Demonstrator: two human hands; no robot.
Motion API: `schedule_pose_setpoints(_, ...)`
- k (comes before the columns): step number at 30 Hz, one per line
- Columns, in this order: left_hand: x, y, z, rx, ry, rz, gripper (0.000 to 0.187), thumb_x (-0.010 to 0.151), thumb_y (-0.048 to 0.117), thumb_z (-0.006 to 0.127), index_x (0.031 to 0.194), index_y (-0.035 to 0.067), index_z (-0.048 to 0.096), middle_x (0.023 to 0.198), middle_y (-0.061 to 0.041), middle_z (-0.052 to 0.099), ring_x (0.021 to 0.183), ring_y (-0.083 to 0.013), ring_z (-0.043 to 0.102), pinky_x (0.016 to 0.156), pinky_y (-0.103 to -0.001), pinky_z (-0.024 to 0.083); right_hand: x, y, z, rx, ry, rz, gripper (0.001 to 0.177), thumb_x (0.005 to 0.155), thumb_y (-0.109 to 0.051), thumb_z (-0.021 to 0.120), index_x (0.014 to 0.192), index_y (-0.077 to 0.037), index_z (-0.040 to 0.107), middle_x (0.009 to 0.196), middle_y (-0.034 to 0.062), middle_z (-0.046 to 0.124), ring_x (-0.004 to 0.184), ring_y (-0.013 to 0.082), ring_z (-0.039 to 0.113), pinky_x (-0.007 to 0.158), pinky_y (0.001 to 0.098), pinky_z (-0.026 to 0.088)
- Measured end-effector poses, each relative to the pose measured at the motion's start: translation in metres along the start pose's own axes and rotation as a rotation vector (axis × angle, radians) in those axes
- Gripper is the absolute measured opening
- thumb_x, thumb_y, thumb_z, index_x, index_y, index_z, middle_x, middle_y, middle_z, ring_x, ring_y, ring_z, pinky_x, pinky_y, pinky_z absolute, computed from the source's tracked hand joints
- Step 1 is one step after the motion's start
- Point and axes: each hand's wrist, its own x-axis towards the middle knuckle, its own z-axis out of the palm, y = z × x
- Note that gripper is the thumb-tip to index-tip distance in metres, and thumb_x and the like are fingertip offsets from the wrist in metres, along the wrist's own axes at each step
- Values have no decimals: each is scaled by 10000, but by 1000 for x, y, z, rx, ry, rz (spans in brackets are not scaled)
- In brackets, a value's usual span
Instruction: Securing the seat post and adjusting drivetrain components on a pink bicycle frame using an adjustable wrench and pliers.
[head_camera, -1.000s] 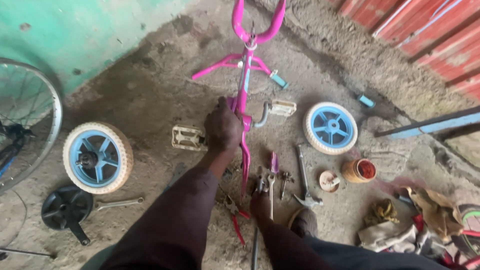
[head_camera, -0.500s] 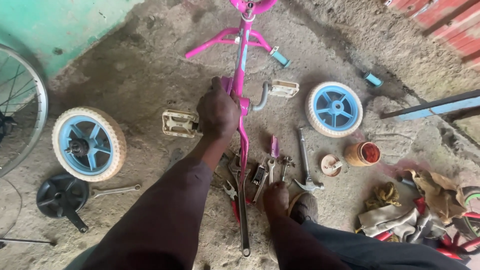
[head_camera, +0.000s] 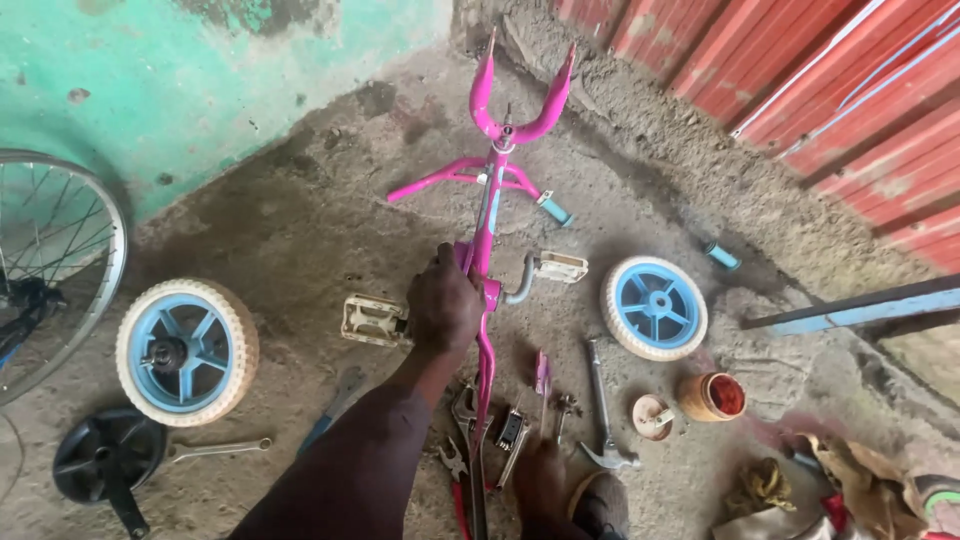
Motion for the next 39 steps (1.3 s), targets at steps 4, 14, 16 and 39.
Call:
schedule_pose_setpoints(4, 5, 5, -6, 15, -92, -53, 332, 946, 235, 695, 1151, 10, 562, 863, -178, 727, 688, -376, 721, 654, -500, 593, 8, -92, -33, 163, 62, -163, 417, 1034, -334, 409, 1219, -62, 665, 1013, 134, 741, 813, 257, 699, 698, 404, 593)
schedule_pose_setpoints(14, 1, -4, -4, -15, -103, 46, 318, 935, 192, 697, 1123, -26, 561, 811, -137, 719, 617, -279, 712, 759, -437, 590, -3, -189, -104, -95, 188, -428, 307, 1001, -248, 509, 1033, -72, 758, 1004, 147, 754, 745, 298, 715, 672, 442, 560)
schedule_pose_setpoints(16, 1, -4, -4, -41, -46, 68, 280, 904, 160, 697, 1069, -21, 563, 776, -148, 709, 590, -312, 698, 724, -452, 587, -11, -215, -117, -134, 100, -316, 328, 1037, -252, 459, 1124, -76, 721, 1006, 139, 759, 718, 253, 709, 646, 397, 572)
schedule_pose_setpoints(39, -5, -18, 27, -90, 18, 20, 314, 827, 300, 620, 1018, 60, 557, 835, -196, 677, 776, -464, 729, 746, -528, 621, 35, -213, -73, -867, -64, -377, 442, 1114, -175, 309, 1552, -149, 362, 721, -66, 516, 485, -10, 347, 424, 145, 375)
